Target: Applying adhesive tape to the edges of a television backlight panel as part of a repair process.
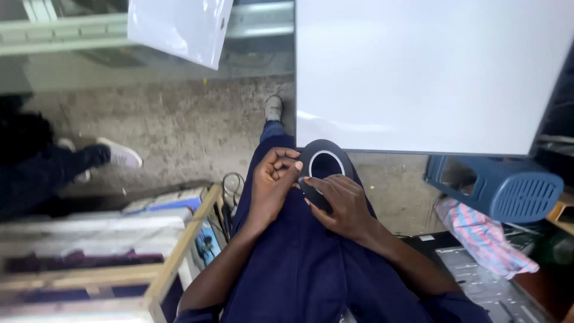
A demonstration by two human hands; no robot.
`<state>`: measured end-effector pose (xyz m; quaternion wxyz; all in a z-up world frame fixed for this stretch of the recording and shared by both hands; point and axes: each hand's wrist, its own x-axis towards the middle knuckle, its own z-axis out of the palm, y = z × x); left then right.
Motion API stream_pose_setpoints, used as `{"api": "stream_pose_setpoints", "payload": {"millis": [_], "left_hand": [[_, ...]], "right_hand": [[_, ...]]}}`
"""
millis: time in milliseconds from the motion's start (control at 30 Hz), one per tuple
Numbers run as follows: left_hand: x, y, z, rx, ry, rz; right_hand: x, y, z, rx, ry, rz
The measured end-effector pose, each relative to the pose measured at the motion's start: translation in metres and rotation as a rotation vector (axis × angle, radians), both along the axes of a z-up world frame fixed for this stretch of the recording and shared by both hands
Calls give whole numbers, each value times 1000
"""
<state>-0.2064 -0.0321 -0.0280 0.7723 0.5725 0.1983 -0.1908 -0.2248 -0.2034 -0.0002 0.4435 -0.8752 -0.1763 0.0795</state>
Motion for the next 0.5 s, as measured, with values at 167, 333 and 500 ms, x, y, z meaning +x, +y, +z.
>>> {"api": "stream_pose_setpoints", "payload": {"millis": [167, 333, 500], "left_hand": [[-34, -41, 47, 189, 12, 112], [-53, -82, 45, 406, 27, 181], [-66, -108, 1, 88, 136, 375]], "right_hand": [[-6, -54, 7, -1, 24, 184], [4, -89, 9, -108, -7, 312], [12, -104, -2, -162, -3, 334]]}}
